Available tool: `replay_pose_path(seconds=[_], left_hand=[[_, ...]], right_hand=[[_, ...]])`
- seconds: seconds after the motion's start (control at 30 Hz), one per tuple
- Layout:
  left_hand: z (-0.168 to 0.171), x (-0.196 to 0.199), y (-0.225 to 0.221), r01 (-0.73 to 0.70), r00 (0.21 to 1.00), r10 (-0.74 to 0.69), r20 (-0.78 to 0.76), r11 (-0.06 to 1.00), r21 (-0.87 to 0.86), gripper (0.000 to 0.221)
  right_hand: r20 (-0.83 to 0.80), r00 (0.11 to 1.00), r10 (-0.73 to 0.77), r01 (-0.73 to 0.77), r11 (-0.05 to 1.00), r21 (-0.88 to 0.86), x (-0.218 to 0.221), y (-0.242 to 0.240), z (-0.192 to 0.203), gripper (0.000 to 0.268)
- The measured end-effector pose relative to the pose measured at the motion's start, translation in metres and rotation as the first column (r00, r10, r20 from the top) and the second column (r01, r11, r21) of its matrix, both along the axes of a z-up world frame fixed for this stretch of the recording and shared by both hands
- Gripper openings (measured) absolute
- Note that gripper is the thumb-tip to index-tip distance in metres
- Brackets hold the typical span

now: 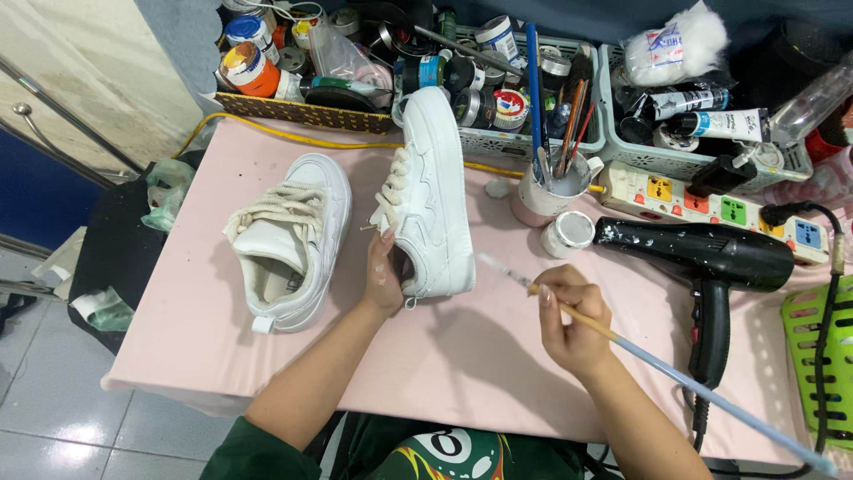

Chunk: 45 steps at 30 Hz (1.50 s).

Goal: The person applies paint to the midsole of a shoe with a brush and dries it with a hair dryer.

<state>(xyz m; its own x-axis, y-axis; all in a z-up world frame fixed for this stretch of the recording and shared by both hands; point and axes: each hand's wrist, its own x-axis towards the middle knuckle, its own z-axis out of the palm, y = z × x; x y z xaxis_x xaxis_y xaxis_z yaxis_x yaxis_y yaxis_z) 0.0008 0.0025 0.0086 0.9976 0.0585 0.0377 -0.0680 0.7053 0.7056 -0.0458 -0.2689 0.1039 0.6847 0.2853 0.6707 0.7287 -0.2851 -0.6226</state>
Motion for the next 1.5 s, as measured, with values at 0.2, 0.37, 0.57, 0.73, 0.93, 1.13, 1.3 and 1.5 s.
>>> replay_pose_path(seconds=[0.2, 0.37, 0.57, 0.73, 0.93, 1.13, 1.3, 1.5], left_hand=[[-0.004, 0.003, -0.001, 0.001, 0.996, -0.011, -0.092, 0.995, -0.099, 0.057], [-0.009, 0.002, 0.002, 0.022, 0.999, -0.026, -0.042, 0.995, -0.097, 0.059], [0.003, 0.000, 0.000, 0.013, 0.997, -0.024, -0.076, 0.990, -0.144, 0.067], [0.018, -0.002, -0.002, 0.017, 0.997, -0.032, -0.069, 0.979, -0.201, 0.070], [0.012, 0.000, 0.001, 0.009, 0.997, -0.021, -0.080, 0.989, -0.146, 0.066], [0.012, 0.000, 0.001, 0.017, 0.997, -0.031, -0.067, 0.980, -0.197, 0.063], [0.012, 0.001, 0.002, 0.017, 0.997, -0.033, -0.066, 0.973, -0.229, 0.062], [0.000, 0.001, 0.002, -0.014, 1.000, 0.016, 0.010, 0.990, -0.140, 0.057]], right_hand=[[-0.088, 0.996, 0.032, -0.032, 0.999, -0.004, 0.009, -0.001, -0.010, 0.017], [-0.061, 0.990, 0.128, -0.120, 0.986, 0.116, 0.001, -0.005, -0.008, 0.016], [0.008, 0.996, 0.091, -0.092, 0.991, 0.097, 0.004, -0.006, -0.017, 0.016], [0.082, 0.960, 0.269, -0.267, 0.963, -0.042, -0.003, -0.004, -0.021, 0.025], [0.208, 0.950, 0.235, -0.253, 0.965, 0.068, 0.008, -0.012, -0.026, 0.020], [0.164, 0.969, 0.186, -0.184, 0.983, -0.029, 0.001, -0.011, -0.016, 0.022], [0.126, 0.938, 0.323, -0.316, 0.946, -0.071, -0.003, -0.007, -0.013, 0.019], [0.160, 0.966, 0.206, -0.211, 0.977, 0.014, 0.006, -0.016, -0.028, 0.018]])
